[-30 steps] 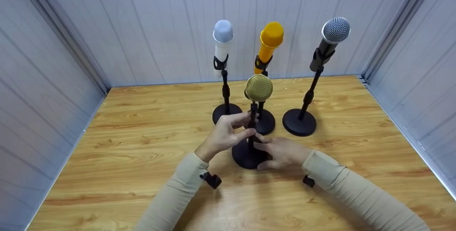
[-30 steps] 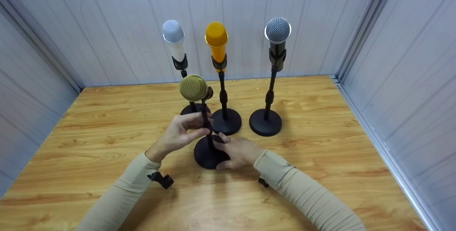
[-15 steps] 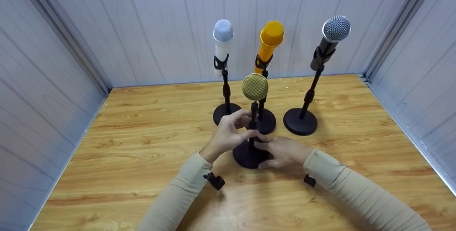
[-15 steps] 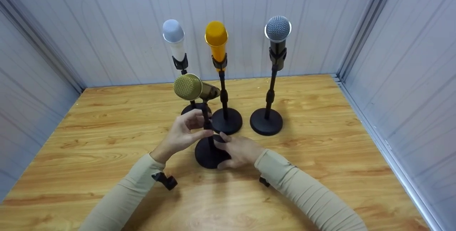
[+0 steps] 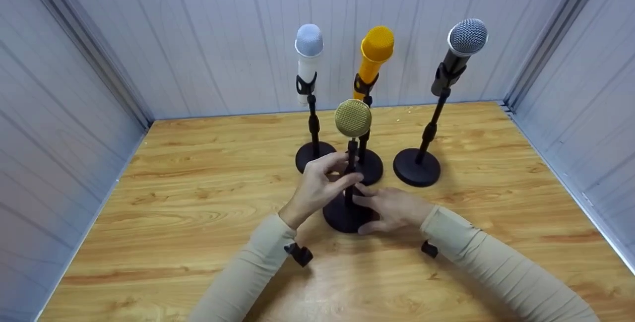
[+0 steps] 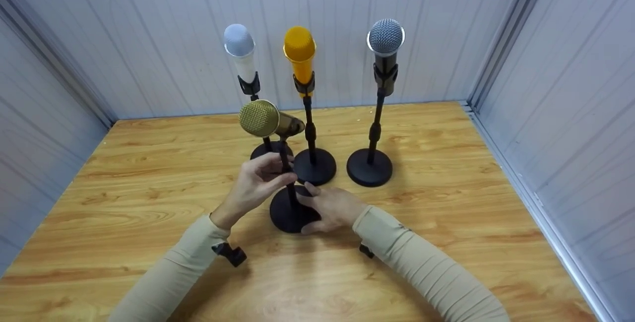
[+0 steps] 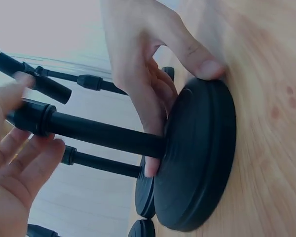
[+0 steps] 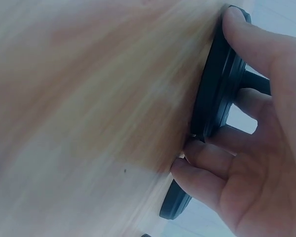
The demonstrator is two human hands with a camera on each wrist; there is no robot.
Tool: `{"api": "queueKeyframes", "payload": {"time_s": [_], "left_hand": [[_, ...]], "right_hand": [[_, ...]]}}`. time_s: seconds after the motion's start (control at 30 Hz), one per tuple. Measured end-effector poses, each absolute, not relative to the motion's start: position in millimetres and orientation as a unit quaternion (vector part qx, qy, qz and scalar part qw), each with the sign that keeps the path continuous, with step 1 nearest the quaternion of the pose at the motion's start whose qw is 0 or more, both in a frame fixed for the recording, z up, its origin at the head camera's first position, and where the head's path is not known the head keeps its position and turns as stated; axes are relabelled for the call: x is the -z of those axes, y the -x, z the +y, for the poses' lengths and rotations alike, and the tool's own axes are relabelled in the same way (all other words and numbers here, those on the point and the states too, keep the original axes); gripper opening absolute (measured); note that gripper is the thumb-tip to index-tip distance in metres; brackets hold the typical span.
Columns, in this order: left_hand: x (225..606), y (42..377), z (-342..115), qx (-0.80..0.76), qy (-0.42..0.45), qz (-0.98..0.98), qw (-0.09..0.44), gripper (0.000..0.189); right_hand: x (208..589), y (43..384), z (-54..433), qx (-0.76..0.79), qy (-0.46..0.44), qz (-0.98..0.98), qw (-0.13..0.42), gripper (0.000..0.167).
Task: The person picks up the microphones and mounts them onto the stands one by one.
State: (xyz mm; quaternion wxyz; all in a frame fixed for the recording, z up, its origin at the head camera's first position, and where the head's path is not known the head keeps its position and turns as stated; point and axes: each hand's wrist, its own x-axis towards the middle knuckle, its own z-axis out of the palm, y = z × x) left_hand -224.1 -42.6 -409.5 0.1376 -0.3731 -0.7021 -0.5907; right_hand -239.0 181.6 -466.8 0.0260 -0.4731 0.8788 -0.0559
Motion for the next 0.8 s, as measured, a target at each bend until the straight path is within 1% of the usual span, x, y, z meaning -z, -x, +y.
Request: {"api": "queueKeyframes", "payload": {"time_s": [0.13, 0.4, 0.63, 0.8], "left_hand": [[406.0, 223.3, -42.1, 0.583, 0.37, -0.711, 0.135, 0.026], [405.5, 222.1, -38.4, 0.558, 0.39, -0.717, 0.152, 0.024], [405.8, 220.9, -37.8, 0.569, 0.392, -0.711, 0.132, 0.027], [406.2, 221.4, -38.2, 0.567, 0.386, -0.716, 0.133, 0.03]], "right_hand": [[467.4, 239.9, 180.8, 0.059, 0.479, 0.875, 0.017, 0.075], [468.2, 240.7, 181.7, 0.058, 0.493, 0.868, -0.001, 0.072], [468.7, 239.6, 183.1, 0.052, 0.497, 0.866, 0.0, 0.072], [468.5, 240.5, 182.8, 0.055, 0.49, 0.87, 0.005, 0.072]]}}
